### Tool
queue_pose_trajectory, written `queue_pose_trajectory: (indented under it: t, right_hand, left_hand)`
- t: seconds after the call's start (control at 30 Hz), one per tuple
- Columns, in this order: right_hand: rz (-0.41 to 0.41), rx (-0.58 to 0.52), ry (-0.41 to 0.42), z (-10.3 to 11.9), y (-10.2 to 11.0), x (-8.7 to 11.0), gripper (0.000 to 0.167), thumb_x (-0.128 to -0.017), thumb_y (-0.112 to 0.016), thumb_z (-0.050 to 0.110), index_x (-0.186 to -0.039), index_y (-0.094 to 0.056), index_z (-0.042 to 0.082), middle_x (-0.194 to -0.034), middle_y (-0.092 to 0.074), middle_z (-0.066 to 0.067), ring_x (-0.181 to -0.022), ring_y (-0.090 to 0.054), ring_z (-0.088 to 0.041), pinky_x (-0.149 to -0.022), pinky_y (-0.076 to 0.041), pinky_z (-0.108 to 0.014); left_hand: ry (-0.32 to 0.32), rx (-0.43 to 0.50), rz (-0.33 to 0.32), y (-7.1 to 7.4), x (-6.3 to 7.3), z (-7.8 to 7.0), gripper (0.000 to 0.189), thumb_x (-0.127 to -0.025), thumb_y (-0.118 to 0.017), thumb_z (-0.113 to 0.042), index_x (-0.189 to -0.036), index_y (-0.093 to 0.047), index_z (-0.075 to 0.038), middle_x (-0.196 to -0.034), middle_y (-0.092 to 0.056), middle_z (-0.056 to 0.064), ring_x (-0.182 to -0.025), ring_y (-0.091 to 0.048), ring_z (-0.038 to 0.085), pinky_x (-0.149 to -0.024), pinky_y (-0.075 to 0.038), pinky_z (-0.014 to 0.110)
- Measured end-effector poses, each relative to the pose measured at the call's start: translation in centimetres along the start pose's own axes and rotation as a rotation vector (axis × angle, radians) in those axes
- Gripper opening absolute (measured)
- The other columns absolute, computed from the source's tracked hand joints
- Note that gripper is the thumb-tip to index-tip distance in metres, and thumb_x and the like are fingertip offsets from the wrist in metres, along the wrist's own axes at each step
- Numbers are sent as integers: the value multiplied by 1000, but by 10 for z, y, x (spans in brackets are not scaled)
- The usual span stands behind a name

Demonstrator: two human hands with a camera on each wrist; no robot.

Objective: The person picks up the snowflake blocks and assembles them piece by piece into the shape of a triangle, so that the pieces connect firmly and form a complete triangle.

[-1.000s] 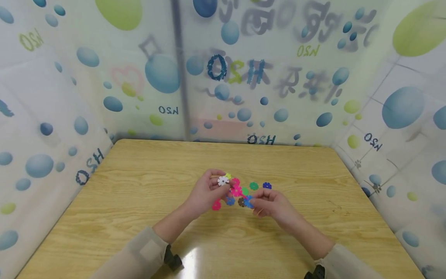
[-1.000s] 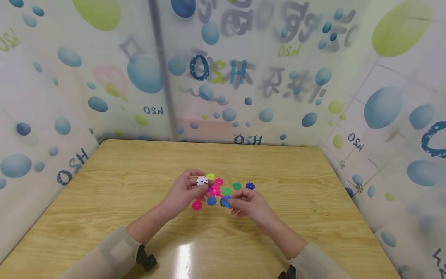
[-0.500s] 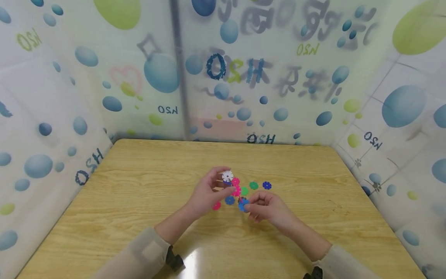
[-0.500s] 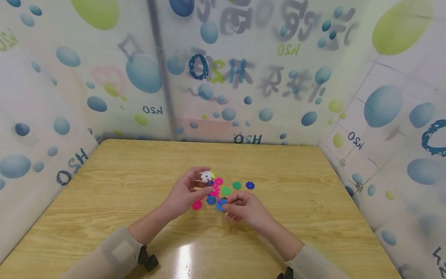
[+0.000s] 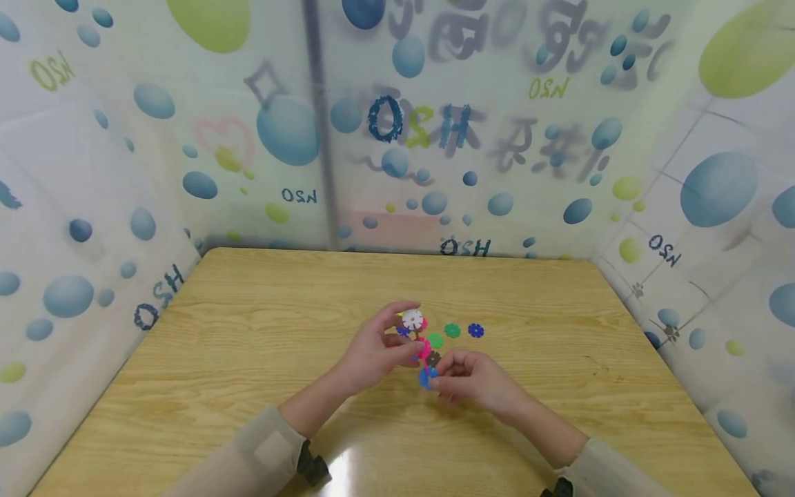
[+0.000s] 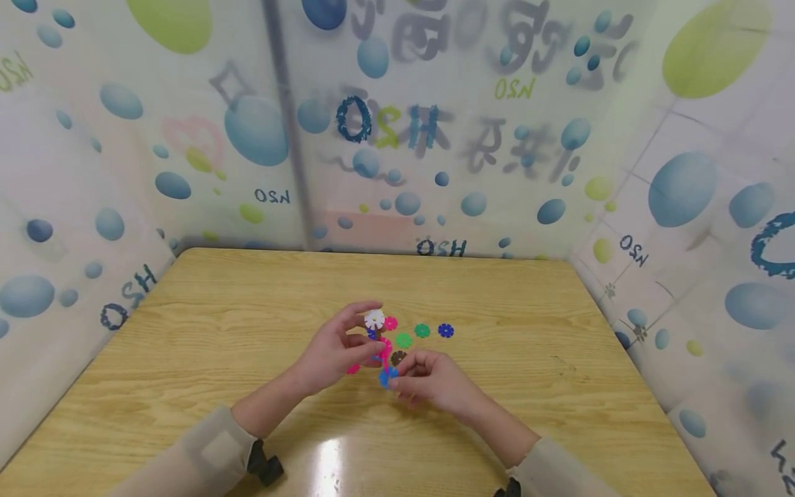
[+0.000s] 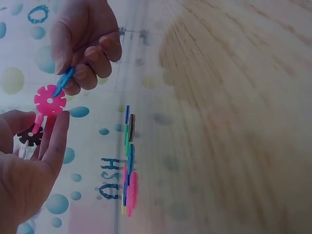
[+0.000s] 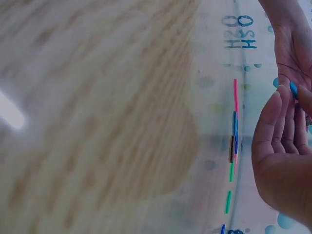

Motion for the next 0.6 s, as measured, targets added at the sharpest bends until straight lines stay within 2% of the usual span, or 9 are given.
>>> queue_pose_trajectory:
  t: [0.2,0.3,0.37,0.4,0.5,0.6]
  right_hand:
    - [37,30,4,-1,3,2,30,-102,-81,24,-117,-69,1,-100,-76,-8,-87,-71,-21,-79,-63,-31]
    - [45,51,16,-2,11,1,33,-102,-79,22,-121,-69,-2,-103,-76,-8,-91,-73,-23,-82,-65,-33]
    - [24,81,23,-4,21,-2,35,-103,-78,23,-123,-68,-4,-105,-75,-9,-93,-73,-23,-82,-65,-34]
    - [2,96,21,-4,27,-3,35,-104,-77,23,-123,-68,-4,-106,-75,-10,-93,-73,-23,-82,-65,-34]
    - [-83,140,11,-7,48,-9,35,-104,-77,24,-124,-68,-3,-108,-75,-13,-94,-72,-22,-81,-65,-34]
    - [-168,198,5,-9,68,-16,31,-105,-75,23,-124,-69,-1,-110,-75,-15,-92,-71,-21,-78,-64,-33]
  left_hand:
    - [-12,-17,-21,0,1,0,69,-104,-75,-6,-163,-46,-25,-131,-54,25,-98,-78,20,-83,-69,42]
    - [-25,-21,-39,1,1,0,69,-103,-75,-4,-162,-44,-23,-128,-54,24,-98,-78,20,-83,-69,47]
    - [-30,-20,-43,2,1,-1,68,-102,-75,-3,-160,-45,-21,-127,-53,25,-98,-78,20,-87,-68,55]
    - [-28,-29,-48,2,1,-1,67,-102,-76,-3,-159,-46,-21,-127,-54,24,-98,-78,19,-86,-68,54]
    - [-20,-53,-46,3,1,0,63,-102,-76,-4,-157,-49,-20,-129,-55,26,-99,-77,19,-77,-68,41]
    - [-6,-85,-46,4,2,1,62,-102,-78,-8,-157,-52,-21,-133,-56,24,-98,-78,17,-62,-56,24]
Point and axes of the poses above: each hand's wrist, its own x-axis away from the middle knuckle, its own y-axis out of the back of the hand, z = x × y, the point moved 3 cm from there along -x, towards the middle knuckle
